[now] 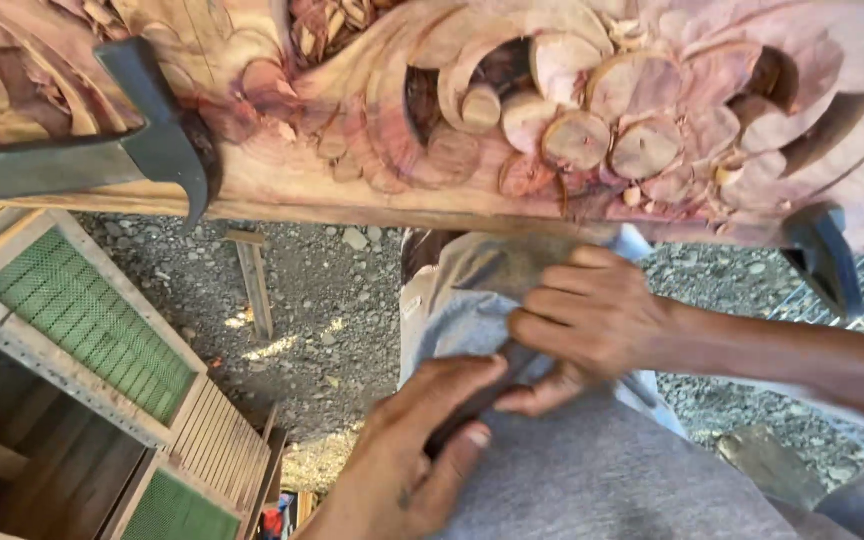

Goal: Carving intricate ornamental patterns into a wood panel using chisels and a hammer.

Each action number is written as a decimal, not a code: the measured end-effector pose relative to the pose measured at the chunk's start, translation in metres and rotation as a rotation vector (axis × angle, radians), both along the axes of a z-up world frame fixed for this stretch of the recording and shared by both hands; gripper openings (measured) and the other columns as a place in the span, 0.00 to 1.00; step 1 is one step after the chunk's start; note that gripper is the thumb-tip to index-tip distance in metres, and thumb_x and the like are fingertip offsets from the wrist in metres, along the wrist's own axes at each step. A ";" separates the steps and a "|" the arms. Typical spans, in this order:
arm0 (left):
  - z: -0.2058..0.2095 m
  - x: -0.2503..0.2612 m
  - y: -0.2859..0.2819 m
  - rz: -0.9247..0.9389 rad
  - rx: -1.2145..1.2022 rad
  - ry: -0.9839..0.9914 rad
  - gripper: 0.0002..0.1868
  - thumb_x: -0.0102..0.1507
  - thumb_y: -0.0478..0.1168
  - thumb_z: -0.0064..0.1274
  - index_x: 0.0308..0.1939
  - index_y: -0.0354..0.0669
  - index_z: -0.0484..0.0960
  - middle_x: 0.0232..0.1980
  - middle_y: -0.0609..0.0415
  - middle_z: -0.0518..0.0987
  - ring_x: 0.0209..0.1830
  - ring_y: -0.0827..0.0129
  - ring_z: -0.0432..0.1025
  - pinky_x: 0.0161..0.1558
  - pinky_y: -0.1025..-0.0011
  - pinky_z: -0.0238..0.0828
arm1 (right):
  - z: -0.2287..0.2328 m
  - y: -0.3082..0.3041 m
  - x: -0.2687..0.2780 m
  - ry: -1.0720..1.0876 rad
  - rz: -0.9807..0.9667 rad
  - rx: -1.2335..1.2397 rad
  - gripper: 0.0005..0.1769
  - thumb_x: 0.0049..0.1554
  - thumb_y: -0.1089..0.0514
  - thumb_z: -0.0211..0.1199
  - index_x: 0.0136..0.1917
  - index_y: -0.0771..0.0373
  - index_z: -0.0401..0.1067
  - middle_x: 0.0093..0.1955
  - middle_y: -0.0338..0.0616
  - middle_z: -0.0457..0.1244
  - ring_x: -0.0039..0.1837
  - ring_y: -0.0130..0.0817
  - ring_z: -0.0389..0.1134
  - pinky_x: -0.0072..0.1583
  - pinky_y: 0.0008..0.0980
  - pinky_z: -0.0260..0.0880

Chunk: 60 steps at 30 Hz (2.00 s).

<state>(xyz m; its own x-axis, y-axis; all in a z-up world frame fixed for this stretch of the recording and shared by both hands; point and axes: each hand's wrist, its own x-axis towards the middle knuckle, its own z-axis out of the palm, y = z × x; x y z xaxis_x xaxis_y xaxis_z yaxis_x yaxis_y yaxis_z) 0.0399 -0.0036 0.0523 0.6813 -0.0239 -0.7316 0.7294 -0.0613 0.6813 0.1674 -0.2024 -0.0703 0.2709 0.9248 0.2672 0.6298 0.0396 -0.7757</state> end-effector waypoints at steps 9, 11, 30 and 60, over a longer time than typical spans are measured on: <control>-0.033 -0.012 0.029 0.157 0.016 0.246 0.21 0.65 0.35 0.55 0.63 0.39 0.80 0.47 0.48 0.88 0.43 0.74 0.77 0.46 0.75 0.74 | -0.052 0.054 0.012 0.111 0.317 -0.031 0.30 0.59 0.28 0.59 0.53 0.58 0.69 0.41 0.36 0.56 0.44 0.32 0.60 0.46 0.36 0.58; -0.032 -0.008 0.035 0.139 0.039 0.245 0.21 0.65 0.35 0.55 0.62 0.39 0.80 0.48 0.48 0.88 0.44 0.73 0.79 0.47 0.74 0.75 | -0.056 0.057 0.008 0.109 0.317 -0.023 0.31 0.59 0.29 0.59 0.54 0.58 0.70 0.42 0.36 0.57 0.44 0.32 0.60 0.45 0.35 0.58; -0.021 0.022 0.051 -0.052 0.162 0.247 0.19 0.63 0.37 0.56 0.59 0.39 0.81 0.47 0.42 0.87 0.46 0.62 0.84 0.44 0.70 0.79 | -0.060 0.062 0.009 0.110 0.282 0.023 0.29 0.61 0.30 0.59 0.57 0.57 0.69 0.44 0.35 0.58 0.46 0.29 0.62 0.46 0.33 0.57; -0.031 0.015 0.050 -0.007 0.176 0.133 0.19 0.61 0.32 0.56 0.56 0.36 0.83 0.41 0.43 0.86 0.33 0.65 0.82 0.35 0.73 0.78 | -0.062 0.062 0.005 0.136 0.249 -0.028 0.26 0.60 0.31 0.61 0.41 0.55 0.63 0.38 0.37 0.55 0.40 0.34 0.60 0.42 0.37 0.56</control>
